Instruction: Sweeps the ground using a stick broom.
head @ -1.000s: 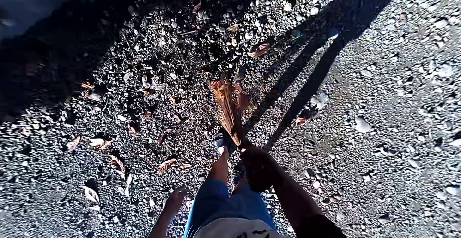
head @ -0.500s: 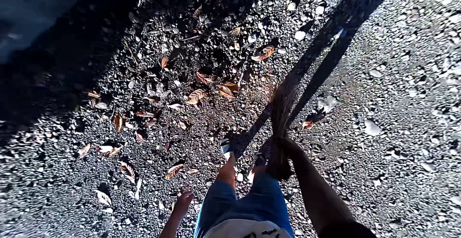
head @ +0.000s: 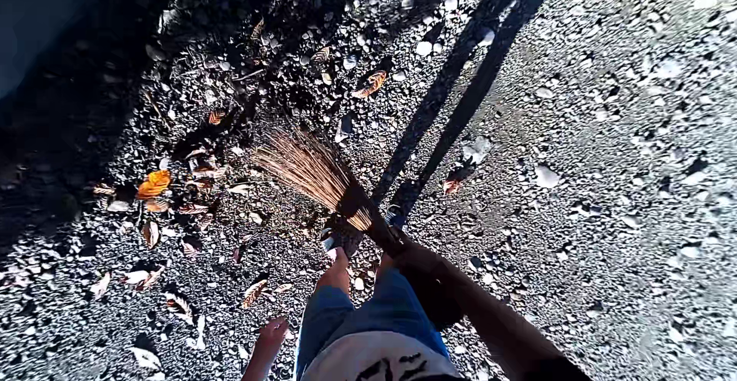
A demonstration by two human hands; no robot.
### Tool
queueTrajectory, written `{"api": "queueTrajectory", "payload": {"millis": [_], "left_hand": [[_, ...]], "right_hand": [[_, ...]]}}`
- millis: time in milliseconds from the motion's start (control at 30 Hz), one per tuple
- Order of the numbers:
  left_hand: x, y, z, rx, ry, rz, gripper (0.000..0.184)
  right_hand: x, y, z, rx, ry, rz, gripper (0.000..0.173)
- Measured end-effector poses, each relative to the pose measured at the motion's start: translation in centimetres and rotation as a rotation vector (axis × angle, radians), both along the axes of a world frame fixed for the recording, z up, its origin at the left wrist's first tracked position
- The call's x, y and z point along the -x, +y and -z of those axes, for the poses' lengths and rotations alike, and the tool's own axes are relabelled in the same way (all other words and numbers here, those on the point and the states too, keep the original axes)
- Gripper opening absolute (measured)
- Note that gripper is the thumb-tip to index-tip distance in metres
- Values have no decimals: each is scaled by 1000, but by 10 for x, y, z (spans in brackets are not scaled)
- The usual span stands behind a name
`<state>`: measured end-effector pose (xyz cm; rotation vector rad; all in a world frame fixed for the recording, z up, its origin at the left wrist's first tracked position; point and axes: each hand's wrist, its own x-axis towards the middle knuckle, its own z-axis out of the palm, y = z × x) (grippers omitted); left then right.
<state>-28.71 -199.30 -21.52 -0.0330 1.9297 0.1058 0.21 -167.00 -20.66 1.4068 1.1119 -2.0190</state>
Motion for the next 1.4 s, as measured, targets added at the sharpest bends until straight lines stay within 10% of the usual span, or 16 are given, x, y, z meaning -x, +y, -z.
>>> {"api": "queueTrajectory", "payload": {"millis": [167, 300, 400, 633, 867, 1100, 1233, 1400], "left_hand": [[-36, 64, 11, 1, -55, 175, 47], [-60, 133, 1, -77, -73, 294, 44], [-75, 167, -6, -139, -41, 306, 42], [-88, 208, -16, -277, 80, 227, 44], [-64, 206, -1, -137, 16, 54, 46], [-29, 233, 23, -87, -70, -40, 47], [4, 275, 10, -169, -70, -106, 45], [44, 300, 16, -171, -68, -159, 45]], "right_hand": [[-191, 0, 4, -129, -371, 575, 86], [-235, 25, 37, -110, -574, 727, 57], [-203, 47, 53, -13, -472, 643, 47], [-97, 94, 20, 33, 113, 125, 86], [-99, 210, -26, -242, -30, 103, 110], [-26, 308, 31, -239, -183, 609, 30], [89, 275, 54, 61, 17, 343, 23], [172, 276, 22, 155, 243, -133, 84]]}}
